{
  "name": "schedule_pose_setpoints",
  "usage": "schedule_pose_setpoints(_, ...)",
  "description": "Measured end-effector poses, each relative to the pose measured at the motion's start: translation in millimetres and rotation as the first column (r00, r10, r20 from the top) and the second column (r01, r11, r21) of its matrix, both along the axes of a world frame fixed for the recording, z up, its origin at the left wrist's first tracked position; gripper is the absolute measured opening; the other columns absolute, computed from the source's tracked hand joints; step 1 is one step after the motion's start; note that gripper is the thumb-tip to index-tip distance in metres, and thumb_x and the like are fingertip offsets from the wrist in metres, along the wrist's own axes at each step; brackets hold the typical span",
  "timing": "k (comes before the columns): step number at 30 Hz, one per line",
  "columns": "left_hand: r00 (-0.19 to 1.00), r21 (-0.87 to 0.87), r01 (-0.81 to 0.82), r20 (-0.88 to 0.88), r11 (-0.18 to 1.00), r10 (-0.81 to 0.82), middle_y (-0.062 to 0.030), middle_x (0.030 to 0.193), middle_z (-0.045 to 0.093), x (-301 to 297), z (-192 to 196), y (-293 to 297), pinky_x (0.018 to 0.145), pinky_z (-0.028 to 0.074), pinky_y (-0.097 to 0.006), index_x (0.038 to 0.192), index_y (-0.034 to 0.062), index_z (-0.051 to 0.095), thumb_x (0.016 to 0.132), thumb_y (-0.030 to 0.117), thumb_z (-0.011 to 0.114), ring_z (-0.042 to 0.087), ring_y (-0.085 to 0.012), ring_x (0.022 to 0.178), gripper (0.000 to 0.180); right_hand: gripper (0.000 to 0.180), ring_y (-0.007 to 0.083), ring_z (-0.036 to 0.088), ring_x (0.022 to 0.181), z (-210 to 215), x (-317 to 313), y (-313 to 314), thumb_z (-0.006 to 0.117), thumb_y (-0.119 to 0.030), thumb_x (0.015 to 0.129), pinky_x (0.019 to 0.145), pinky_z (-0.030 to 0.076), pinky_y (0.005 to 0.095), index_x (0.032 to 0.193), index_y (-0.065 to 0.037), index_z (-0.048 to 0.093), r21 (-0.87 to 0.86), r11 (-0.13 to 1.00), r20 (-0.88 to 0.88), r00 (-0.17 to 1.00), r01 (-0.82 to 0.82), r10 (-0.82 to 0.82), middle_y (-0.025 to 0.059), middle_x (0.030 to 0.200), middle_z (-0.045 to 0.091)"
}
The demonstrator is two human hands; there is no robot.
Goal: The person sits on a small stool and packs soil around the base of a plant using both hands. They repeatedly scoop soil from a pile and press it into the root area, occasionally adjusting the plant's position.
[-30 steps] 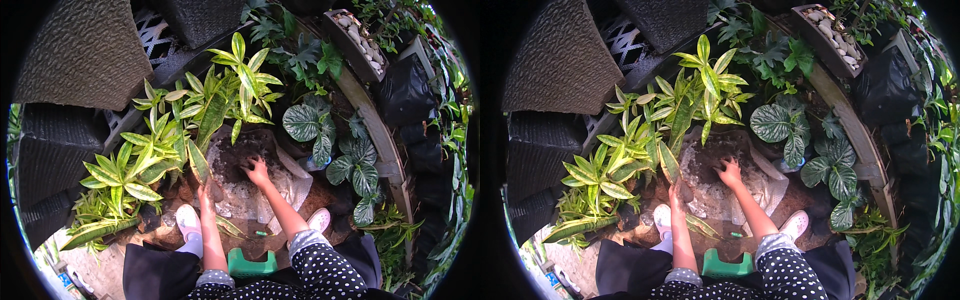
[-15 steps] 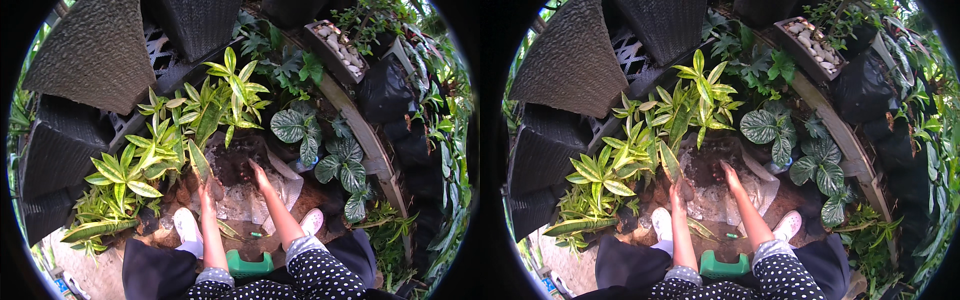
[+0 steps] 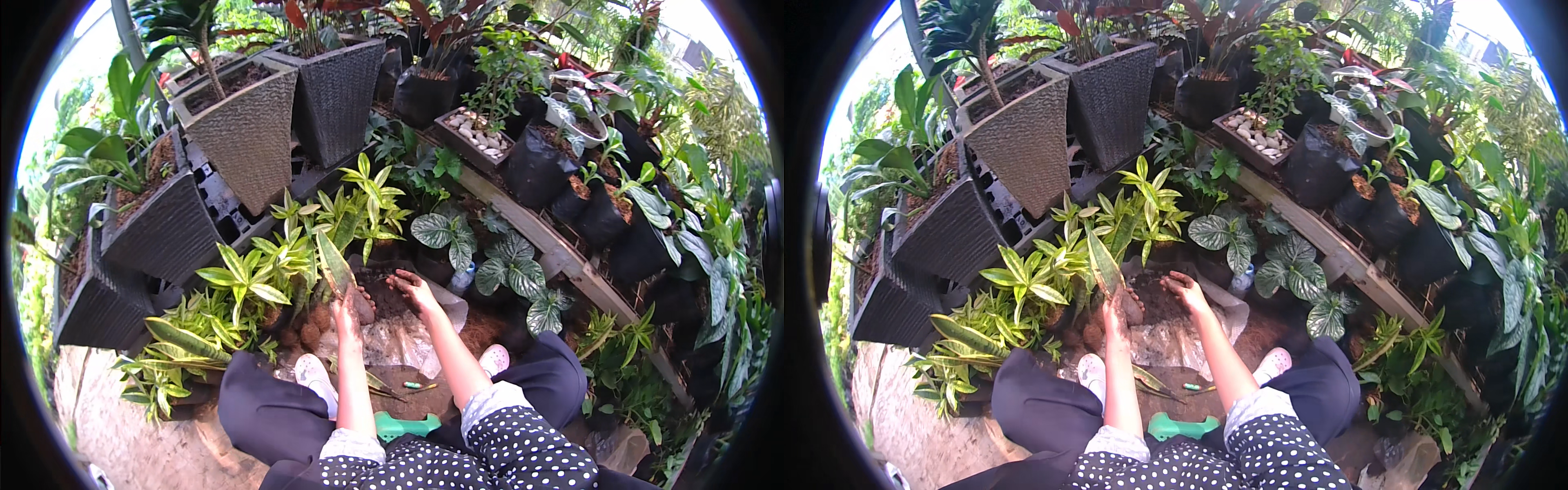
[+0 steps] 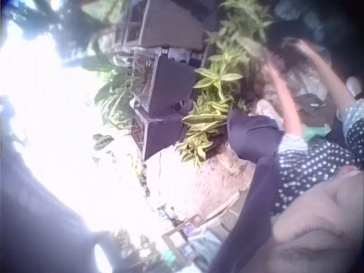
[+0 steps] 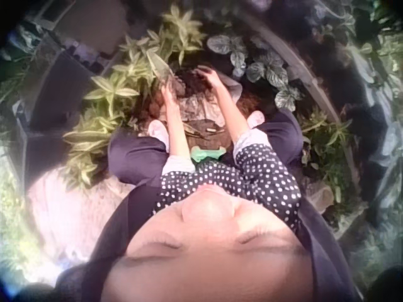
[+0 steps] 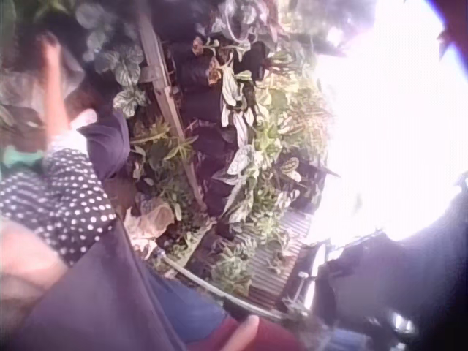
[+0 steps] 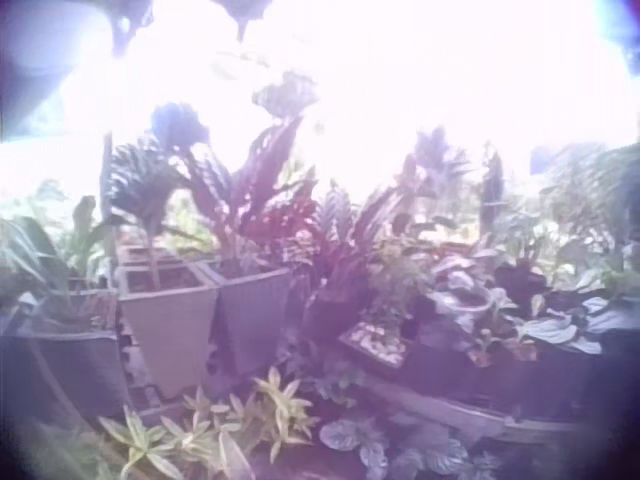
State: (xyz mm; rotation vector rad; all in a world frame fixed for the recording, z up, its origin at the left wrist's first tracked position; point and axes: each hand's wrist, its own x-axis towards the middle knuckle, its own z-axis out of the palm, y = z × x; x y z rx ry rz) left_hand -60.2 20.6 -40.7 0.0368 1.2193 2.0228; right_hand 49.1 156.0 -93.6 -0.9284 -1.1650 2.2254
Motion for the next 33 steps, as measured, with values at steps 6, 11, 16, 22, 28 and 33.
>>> schedule_pose_setpoints(6, 0.999, 0.064, 0.027, -0.030, 0.998, -0.025, -0.0070, 0.068, 0.059, 26, 38, -32, 0.050, 0.049, -0.030, 0.087, 0.0020, 0.058, 0.088, 0.030, 0.057, 0.058, -0.0179, 0.053, 0.028, 0.047, 0.0135, 0.062, 0.094, 37, 22, -20, 0.069, -0.008, 0.078, 0.076, 0.047, 0.0225, 0.120, 0.002, 0.050, 0.163, 0.986, 0.085, 0.996, -0.029, 0.016, 0.0113, 0.111, 0.062)
schedule_pose_setpoints(11, 0.994, 0.039, 0.094, -0.066, 0.995, -0.091, -0.0061, 0.067, 0.059, 39, 80, -55, 0.049, 0.048, -0.029, 0.086, 0.0026, 0.058, 0.088, 0.031, 0.058, 0.058, -0.0171, 0.053, 0.029, 0.038, 0.0191, 0.063, 0.092, 63, 31, -35, 0.063, -0.005, 0.083, 0.081, 0.051, 0.0274, 0.117, 0.006, 0.051, 0.166, 0.985, -0.068, 0.996, -0.047, 0.059, 0.0135, 0.104, 0.063)
schedule_pose_setpoints(16, 0.985, 0.052, 0.131, -0.118, 0.990, -0.124, -0.0056, 0.066, 0.059, 40, 114, -68, 0.048, 0.048, -0.029, 0.086, 0.0031, 0.058, 0.088, 0.032, 0.058, 0.057, -0.0168, 0.052, 0.029, 0.034, 0.0211, 0.065, 0.085, 89, 33, -38, 0.063, -0.006, 0.084, 0.074, 0.053, 0.0283, 0.112, 0.010, 0.052, 0.227, 0.969, -0.085, 0.989, -0.103, 0.125, 0.0158, 0.098, 0.064)
schedule_pose_setpoints(22, 0.959, 0.055, 0.211, -0.207, 0.976, -0.195, -0.0054, 0.067, 0.059, 33, 146, -87, 0.050, 0.048, -0.029, 0.086, 0.0033, 0.057, 0.088, 0.030, 0.058, 0.058, -0.0169, 0.054, 0.027, 0.022, 0.0211, 0.065, 0.072, 118, 29, -40, 0.059, -0.008, 0.087, 0.065, 0.053, 0.0278, 0.099, 0.009, 0.058, 0.314, 0.940, 0.013, 0.991, -0.132, 0.135, 0.0167, 0.087, 0.065)
schedule_pose_setpoints(28, 0.912, 0.009, 0.265, -0.329, 0.964, -0.247, -0.0065, 0.069, 0.059, 21, 175, -87, 0.052, 0.049, -0.028, 0.087, 0.0020, 0.057, 0.089, 0.029, 0.057, 0.058, -0.0156, 0.057, 0.027, 0.023, 0.0216, 0.064, 0.082, 146, 30, -26, 0.056, -0.006, 0.087, 0.074, 0.052, 0.0299, 0.107, 0.005, 0.052, 0.101, 0.980, -0.077, 0.980, -0.174, 0.182, 0.0155, 0.095, 0.063)
schedule_pose_setpoints(33, 0.857, -0.108, 0.303, -0.403, 0.947, -0.320, -0.0071, 0.070, 0.059, 11, 202, -84, 0.053, 0.049, -0.028, 0.087, 0.0015, 0.055, 0.090, 0.028, 0.055, 0.058, -0.0154, 0.056, 0.027, 0.038, 0.0201, 0.063, 0.089, 168, 37, -37, 0.062, 0.001, 0.079, 0.080, 0.052, 0.0285, 0.114, 0.004, 0.049, 0.317, 0.928, -0.026, 0.976, -0.196, 0.215, 0.0124, 0.102, 0.061)
